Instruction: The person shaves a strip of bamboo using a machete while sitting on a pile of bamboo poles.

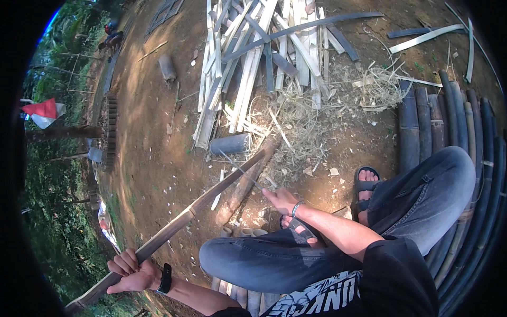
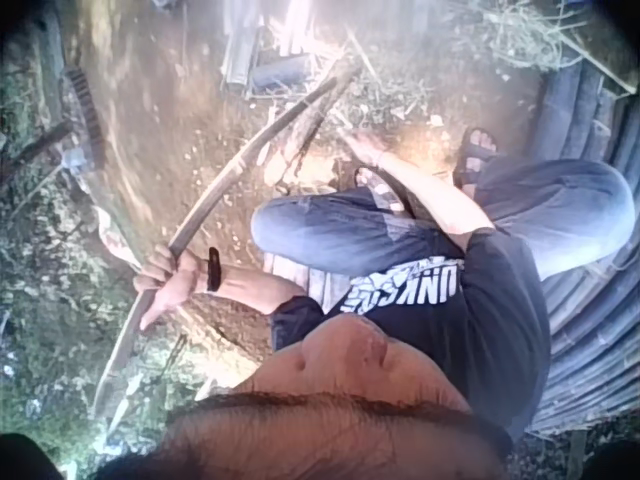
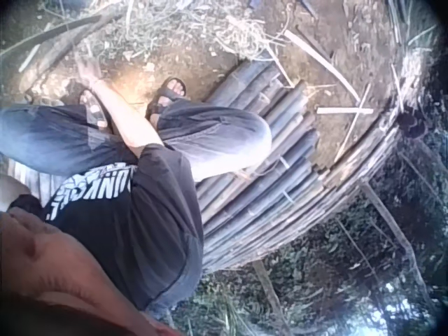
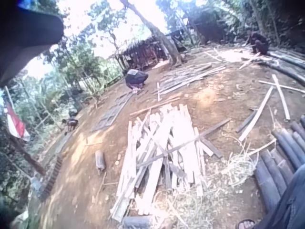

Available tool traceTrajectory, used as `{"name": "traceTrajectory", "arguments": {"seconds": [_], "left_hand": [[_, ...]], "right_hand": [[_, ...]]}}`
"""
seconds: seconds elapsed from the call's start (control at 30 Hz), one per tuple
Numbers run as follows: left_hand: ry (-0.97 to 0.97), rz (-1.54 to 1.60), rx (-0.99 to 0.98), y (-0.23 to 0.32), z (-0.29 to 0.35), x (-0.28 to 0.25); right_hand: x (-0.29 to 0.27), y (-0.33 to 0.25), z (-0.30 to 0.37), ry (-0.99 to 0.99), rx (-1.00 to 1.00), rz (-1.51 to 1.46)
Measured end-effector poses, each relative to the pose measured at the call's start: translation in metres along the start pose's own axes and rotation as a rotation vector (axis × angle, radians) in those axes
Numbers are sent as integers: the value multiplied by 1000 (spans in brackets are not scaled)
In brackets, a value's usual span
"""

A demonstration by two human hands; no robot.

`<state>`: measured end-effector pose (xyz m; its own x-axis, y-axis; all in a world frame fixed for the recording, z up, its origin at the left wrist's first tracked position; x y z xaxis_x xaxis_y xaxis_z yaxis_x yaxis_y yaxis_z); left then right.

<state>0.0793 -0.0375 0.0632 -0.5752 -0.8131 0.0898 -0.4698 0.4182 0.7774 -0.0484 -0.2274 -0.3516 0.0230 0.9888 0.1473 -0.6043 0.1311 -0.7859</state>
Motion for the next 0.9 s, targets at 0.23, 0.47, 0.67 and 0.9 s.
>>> {"name": "traceTrajectory", "arguments": {"seconds": [0.23, 0.47, 0.67, 0.9], "left_hand": [[1, 16, 17, 1, 4, -1], [36, -39, -2, 8, 14, -5], [-70, 63, 14, 0, 3, 4], [45, -41, 1, -1, 2, -7]], "right_hand": [[15, -32, 3, -131, -45, 62], [20, -26, 13, -207, 34, -95], [-21, 21, -35, 22, 119, -77], [-30, 26, -56, 51, 25, -12]]}}
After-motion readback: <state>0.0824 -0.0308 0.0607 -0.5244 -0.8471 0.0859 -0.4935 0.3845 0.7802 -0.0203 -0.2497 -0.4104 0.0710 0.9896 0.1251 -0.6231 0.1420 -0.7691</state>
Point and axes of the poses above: each hand's wrist, its own z-axis away from the middle knuckle, its own x-axis out of the palm, y = z × x, the point moved 6 cm from there along -z, towards the middle knuckle, and after that the axes turned 13 degrees about -y, right-handed, at the moved point
